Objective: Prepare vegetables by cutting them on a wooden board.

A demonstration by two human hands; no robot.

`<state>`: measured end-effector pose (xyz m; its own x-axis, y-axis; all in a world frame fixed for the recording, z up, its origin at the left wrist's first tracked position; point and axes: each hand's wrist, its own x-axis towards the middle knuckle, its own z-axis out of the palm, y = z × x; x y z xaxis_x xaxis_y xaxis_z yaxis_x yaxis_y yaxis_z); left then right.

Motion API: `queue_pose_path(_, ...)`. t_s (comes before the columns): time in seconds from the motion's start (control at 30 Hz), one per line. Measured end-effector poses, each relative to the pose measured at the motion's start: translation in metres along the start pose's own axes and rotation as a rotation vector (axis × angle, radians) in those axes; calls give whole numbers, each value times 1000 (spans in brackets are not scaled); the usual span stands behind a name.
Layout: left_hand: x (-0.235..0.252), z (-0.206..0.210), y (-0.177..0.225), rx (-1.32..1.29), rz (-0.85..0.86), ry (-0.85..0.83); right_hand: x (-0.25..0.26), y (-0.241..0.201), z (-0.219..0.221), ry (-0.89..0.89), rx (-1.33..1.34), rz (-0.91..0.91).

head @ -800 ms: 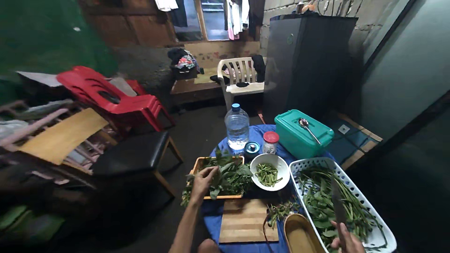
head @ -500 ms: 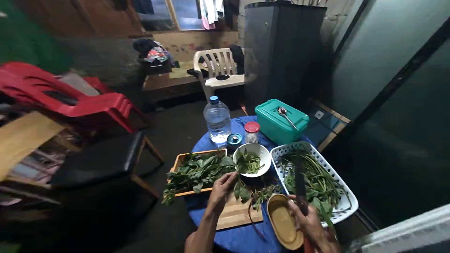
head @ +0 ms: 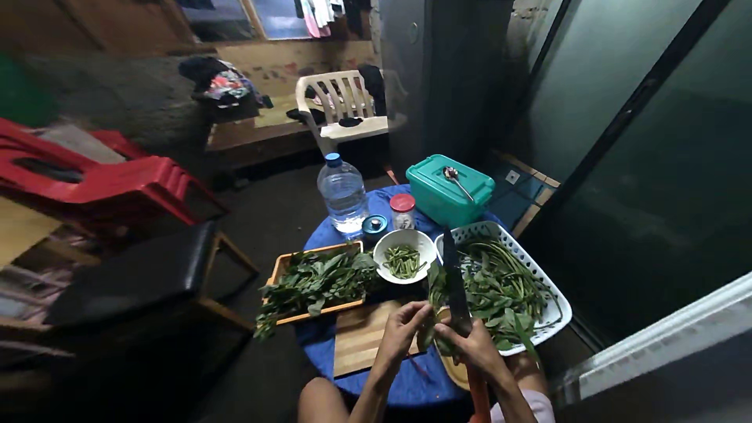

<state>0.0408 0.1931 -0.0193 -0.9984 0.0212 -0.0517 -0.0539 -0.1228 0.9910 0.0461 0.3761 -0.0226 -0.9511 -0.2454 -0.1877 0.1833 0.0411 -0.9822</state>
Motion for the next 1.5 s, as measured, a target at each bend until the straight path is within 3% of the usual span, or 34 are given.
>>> queue_pose_path(0.17,-13,3,5,267,187,234,-6,0,-1,47,73,6)
queue_pose_path(0.37,-33,15,2,484,138,163,-8,4,6,67,113,-61)
queue_pose_path(0.57,-30,19,-13,186,-56,208,-4,25,12,135,-124,-305)
queue_pose_path(0.73,-34,16,-12,-71,-213,229,-5,18,8,103,-16,-81)
queue_pose_path(0.9,-46,7,-24,-377,-375,88,-4,19,-3,140,-92,-15)
queue_pose_path(0.97,-51,-1,-33,-442,-337,75,-2,20,-9,167,-186,11)
queue_pose_path(1.03,-53,-9,-42,-503,-207,167,-2,18,-15,167,-220,56)
queue_pose_path(1.1,-53,-14,-37,-608,-132,331,-2,17,-18,154,-148,101)
queue_pose_path(1.2,-53,-17,-34,-618,-139,452,-1,19,-15,123,254,174)
queue_pose_path(1.33,-58,-6,-46,-284,-198,260,-4,21,-7,56,636,287)
queue_pose_path(1.43,-53,11,-50,-162,-175,137,-7,29,-1,-69,669,295)
queue_pose_path(1.5,-48,23,-51,-119,-121,144,-10,34,5,-88,651,292)
